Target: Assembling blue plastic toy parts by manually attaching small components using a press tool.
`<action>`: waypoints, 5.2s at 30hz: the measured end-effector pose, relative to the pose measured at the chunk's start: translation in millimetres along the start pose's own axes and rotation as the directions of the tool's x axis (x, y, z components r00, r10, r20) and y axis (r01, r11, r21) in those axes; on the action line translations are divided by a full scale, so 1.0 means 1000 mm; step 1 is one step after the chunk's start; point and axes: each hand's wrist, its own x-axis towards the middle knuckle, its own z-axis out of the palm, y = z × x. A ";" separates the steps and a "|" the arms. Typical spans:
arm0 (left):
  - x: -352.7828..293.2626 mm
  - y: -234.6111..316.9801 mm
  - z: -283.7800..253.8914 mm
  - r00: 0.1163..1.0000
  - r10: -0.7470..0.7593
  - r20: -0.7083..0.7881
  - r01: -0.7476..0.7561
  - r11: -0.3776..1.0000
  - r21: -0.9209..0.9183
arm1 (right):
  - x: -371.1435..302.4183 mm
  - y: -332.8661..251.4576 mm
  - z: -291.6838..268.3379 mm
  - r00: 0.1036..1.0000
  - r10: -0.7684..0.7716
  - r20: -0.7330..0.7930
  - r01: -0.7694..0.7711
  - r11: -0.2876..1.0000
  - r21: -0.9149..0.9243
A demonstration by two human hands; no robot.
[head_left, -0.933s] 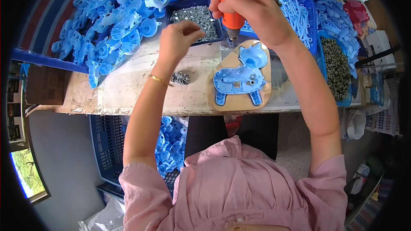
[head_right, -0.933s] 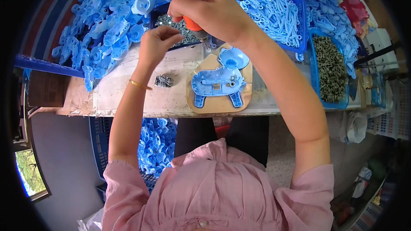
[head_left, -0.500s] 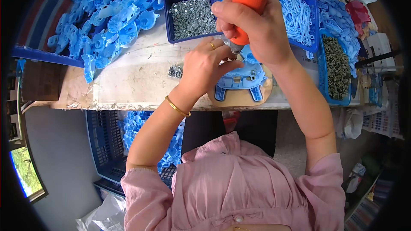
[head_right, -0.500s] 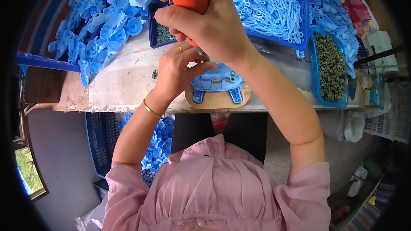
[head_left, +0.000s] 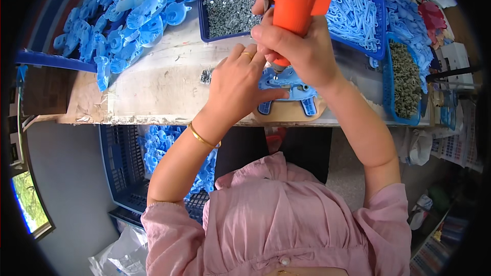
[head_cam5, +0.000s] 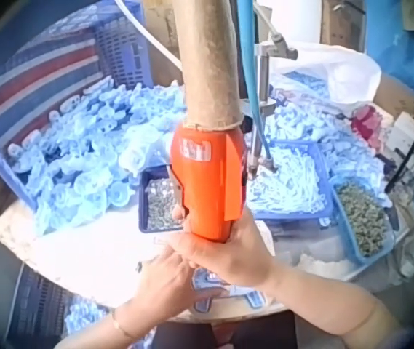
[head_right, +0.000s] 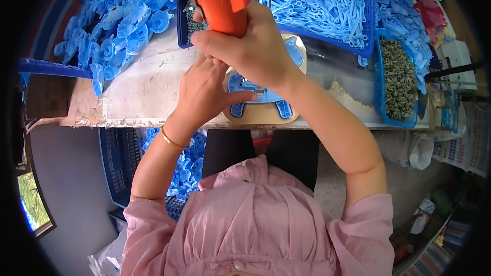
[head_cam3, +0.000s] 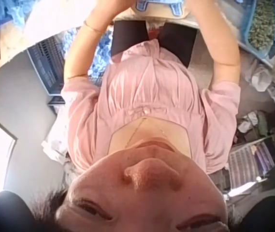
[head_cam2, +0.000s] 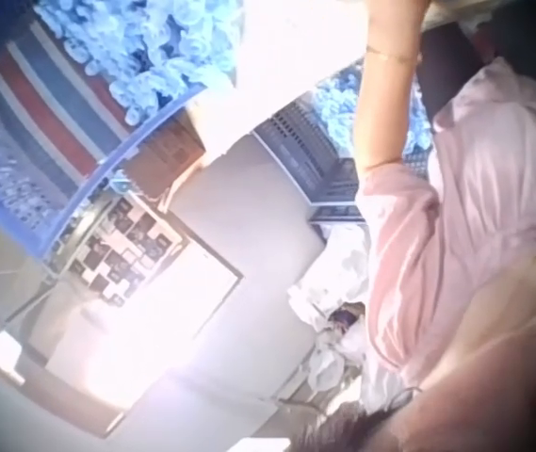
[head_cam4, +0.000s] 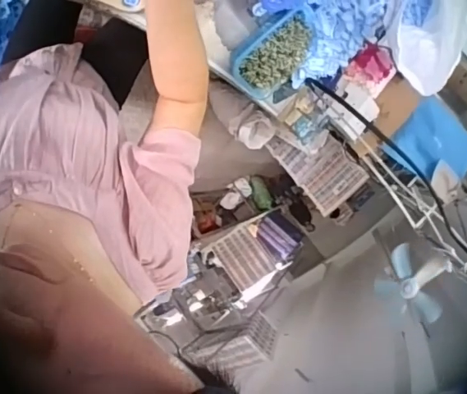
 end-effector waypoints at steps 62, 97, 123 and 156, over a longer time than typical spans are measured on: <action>-0.022 0.042 0.041 0.964 0.267 0.012 -0.266 0.962 -0.059 | 0.013 -0.102 -0.043 0.940 -0.306 -0.150 0.284 0.946 -0.154; -0.024 0.056 -0.035 0.999 -0.009 0.036 0.023 0.913 -0.408 | 0.055 -0.167 -0.178 0.960 -0.267 -0.085 0.157 0.762 -0.628; -0.003 0.103 -0.021 0.980 -0.017 0.198 0.159 0.666 -0.729 | -0.110 -0.063 -0.206 0.929 0.336 0.158 -0.216 0.836 -0.505; -0.058 0.069 0.017 0.894 0.421 -0.154 -0.443 0.882 -0.162 | -0.066 0.025 -0.054 0.912 0.399 0.098 -0.251 0.731 -0.635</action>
